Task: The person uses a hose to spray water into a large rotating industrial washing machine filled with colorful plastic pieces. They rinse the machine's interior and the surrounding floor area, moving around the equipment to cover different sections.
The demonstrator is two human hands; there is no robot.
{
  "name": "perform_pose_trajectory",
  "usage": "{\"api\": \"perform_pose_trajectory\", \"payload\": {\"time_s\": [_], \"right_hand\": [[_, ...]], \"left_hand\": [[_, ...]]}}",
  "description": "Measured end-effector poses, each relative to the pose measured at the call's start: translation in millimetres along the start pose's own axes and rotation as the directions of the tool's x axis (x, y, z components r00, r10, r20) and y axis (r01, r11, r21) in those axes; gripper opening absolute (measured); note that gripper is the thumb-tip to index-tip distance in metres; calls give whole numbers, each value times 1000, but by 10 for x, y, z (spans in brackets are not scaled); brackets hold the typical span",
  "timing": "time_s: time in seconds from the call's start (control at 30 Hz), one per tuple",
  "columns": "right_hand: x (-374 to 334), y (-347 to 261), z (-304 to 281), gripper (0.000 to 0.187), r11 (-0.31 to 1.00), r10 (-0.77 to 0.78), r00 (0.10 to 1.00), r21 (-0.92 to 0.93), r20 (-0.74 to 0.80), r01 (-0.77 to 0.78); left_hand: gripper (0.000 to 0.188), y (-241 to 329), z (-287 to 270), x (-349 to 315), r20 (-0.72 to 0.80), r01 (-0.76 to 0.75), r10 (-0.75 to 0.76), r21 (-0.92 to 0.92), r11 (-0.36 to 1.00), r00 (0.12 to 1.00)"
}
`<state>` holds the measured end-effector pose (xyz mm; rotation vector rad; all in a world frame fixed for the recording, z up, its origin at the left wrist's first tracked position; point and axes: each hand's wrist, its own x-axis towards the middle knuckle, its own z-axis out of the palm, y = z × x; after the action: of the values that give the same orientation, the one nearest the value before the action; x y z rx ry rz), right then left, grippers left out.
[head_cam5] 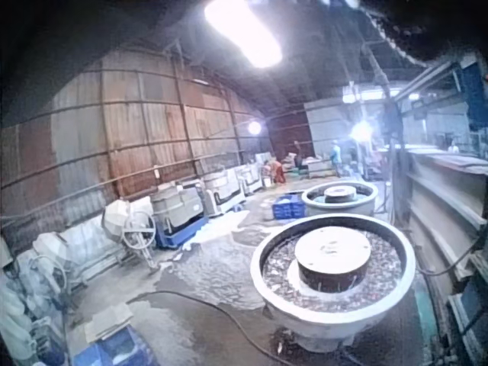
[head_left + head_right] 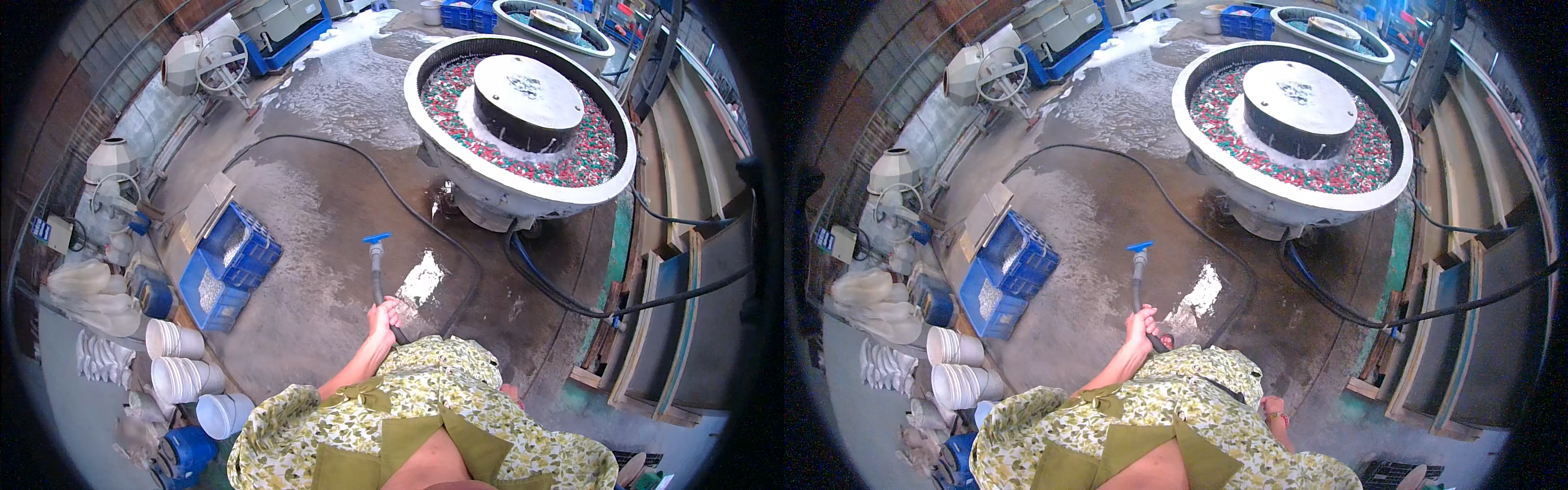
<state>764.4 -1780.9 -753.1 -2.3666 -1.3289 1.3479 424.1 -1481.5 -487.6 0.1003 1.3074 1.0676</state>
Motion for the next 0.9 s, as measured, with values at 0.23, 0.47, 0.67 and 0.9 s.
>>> {"api": "perform_pose_trajectory", "payload": {"time_s": [0.23, 0.47, 0.67, 0.9], "right_hand": [[457, -976, 403, 23, 749, 358, 920, 637, -161, -181], [-132, -1684, 1061, 18, 803, 428, 885, 527, -185, -278], [-856, -1923, 1401, 16, 831, 509, 828, 387, -235, -400], [-1084, -1608, 1733, 19, 861, 430, 879, 385, -204, -332]], "left_hand": [[19, 633, -658, 516, 9, 8, -7, -53, 999, 1000], [20, 1079, -1073, 792, 70, 68, -68, 11, 998, 995], [18, 1110, -1368, 933, 66, 158, -162, 53, 986, 985], [19, 1154, -1389, 924, 71, 203, -207, 55, 978, 976]]}}
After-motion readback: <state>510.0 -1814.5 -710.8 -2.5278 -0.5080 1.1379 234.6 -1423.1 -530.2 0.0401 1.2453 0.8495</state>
